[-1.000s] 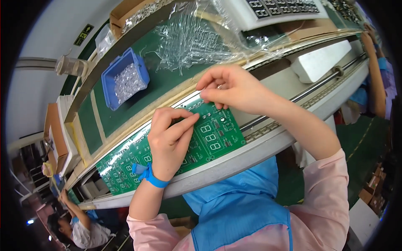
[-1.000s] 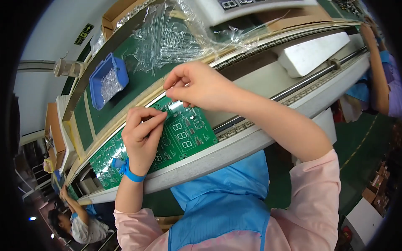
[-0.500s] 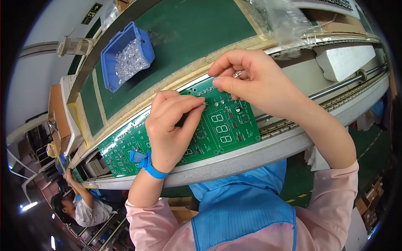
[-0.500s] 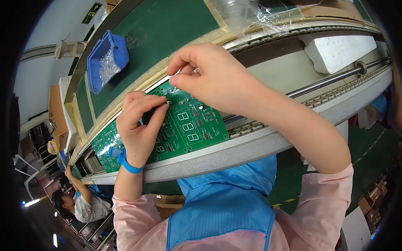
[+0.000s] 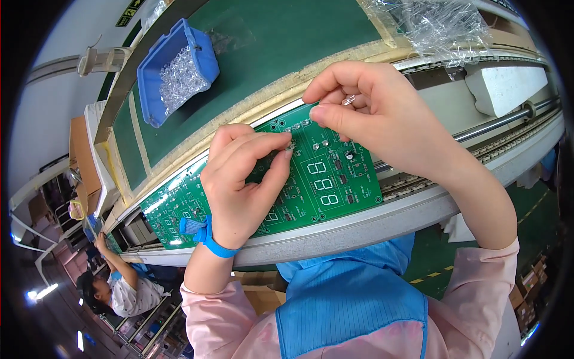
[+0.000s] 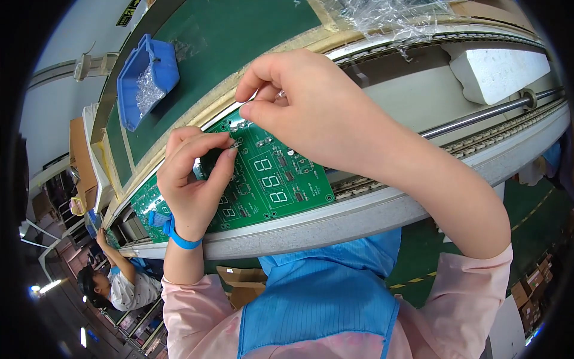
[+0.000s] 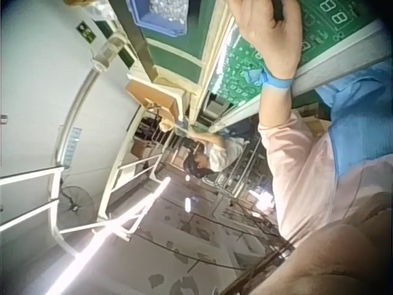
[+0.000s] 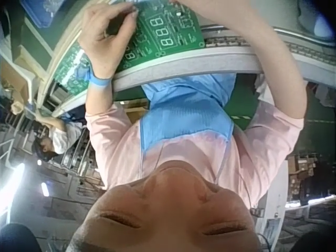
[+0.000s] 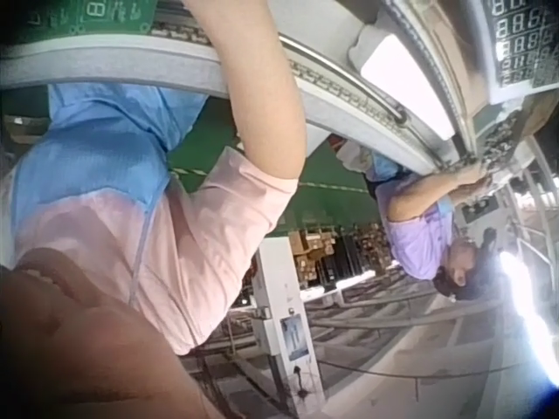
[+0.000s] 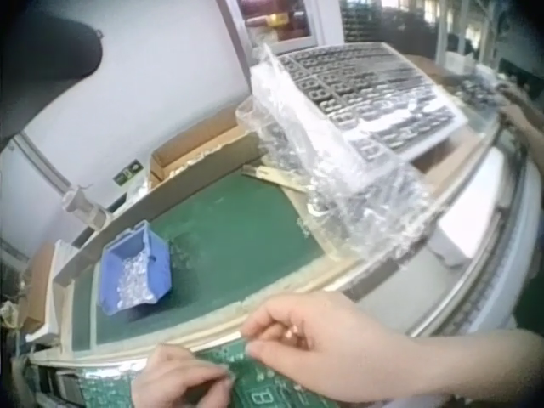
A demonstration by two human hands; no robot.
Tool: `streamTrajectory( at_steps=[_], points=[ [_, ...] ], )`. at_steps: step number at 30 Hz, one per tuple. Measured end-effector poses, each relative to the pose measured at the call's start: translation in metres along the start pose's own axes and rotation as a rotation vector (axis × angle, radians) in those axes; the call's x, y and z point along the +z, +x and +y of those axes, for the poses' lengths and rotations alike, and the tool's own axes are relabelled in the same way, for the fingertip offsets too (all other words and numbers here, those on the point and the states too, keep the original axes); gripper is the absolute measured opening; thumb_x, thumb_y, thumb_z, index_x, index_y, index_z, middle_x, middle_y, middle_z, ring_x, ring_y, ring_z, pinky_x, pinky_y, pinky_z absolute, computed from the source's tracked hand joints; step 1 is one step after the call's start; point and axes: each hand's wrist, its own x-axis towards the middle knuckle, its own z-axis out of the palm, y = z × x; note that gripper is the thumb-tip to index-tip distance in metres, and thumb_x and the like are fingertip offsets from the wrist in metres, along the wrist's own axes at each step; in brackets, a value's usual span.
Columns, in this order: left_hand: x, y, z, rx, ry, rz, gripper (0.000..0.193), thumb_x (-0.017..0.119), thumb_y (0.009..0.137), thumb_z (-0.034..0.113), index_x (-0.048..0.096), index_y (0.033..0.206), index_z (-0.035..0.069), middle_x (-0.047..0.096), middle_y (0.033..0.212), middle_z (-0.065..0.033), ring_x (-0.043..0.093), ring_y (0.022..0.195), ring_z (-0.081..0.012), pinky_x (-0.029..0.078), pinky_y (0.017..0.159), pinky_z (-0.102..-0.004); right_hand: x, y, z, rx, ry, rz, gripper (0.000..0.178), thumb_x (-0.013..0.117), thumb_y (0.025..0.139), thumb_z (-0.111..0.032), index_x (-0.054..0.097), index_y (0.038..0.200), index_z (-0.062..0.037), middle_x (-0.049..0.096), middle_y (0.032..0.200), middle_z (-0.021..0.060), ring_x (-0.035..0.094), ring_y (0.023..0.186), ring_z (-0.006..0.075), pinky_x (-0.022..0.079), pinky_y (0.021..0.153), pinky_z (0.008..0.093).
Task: The person assembles electronic components onto a green printed circuit board by hand, attaching LED display modules and plastic components.
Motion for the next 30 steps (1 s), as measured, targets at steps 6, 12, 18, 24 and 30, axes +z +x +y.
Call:
streamTrajectory(
  at_steps=[6,12,18,24,30],
  points=[
    [-0.0004,0.0014,-0.0007,-0.040,0.007,0.009,0.022,0.078,0.073,-0.003,0.073,0.094,0.005,0.073,0.087,-0.0055,0.061,0.081,-0.0226,0.050,0.072,-0.0317,-0.0032,0.0000,-0.0032,0.059,-0.003,-0.069,0.015,0.064,0.093,-0.005,0.065,0.106,0.0033,0.062,0.083,-0.0004,0.057,0.074,0.0027,0.048,0.066,0.0191],
    [-0.0001,0.0011,-0.0013,-0.069,0.022,0.015,0.021,0.079,0.072,-0.003,0.073,0.092,0.005,0.072,0.084,-0.0048,0.061,0.080,-0.0212,0.050,0.071,-0.0313,-0.0013,-0.0011,-0.0018,0.053,-0.022,-0.057,0.015,0.064,0.093,-0.004,0.064,0.106,0.0038,0.063,0.084,0.0001,0.057,0.075,0.0028,0.048,0.066,0.0191],
    [0.0004,0.0016,-0.0010,-0.089,-0.001,0.018,0.021,0.078,0.072,-0.003,0.074,0.091,0.005,0.072,0.083,-0.0044,0.060,0.080,-0.0202,0.050,0.071,-0.0309,-0.0015,-0.0015,-0.0024,0.069,-0.023,-0.055,0.016,0.064,0.093,-0.004,0.064,0.107,0.0039,0.063,0.084,0.0003,0.057,0.074,0.0030,0.048,0.066,0.0189],
    [0.0005,0.0011,-0.0024,-0.089,-0.013,0.022,0.021,0.078,0.072,-0.003,0.074,0.091,0.005,0.072,0.083,-0.0041,0.060,0.081,-0.0199,0.050,0.070,-0.0305,-0.0029,-0.0006,-0.0007,0.056,-0.024,-0.057,0.017,0.064,0.093,-0.005,0.064,0.108,0.0037,0.063,0.085,0.0005,0.057,0.073,0.0028,0.047,0.064,0.0188],
    [-0.0009,-0.0011,-0.0027,-0.099,-0.027,0.035,0.020,0.079,0.072,-0.003,0.074,0.090,0.005,0.069,0.081,-0.0049,0.060,0.078,-0.0192,0.049,0.067,-0.0295,0.0006,-0.0012,-0.0051,0.069,-0.070,-0.046,0.018,0.064,0.093,-0.006,0.063,0.109,0.0034,0.062,0.085,0.0003,0.057,0.073,0.0032,0.047,0.064,0.0188]
  ],
)
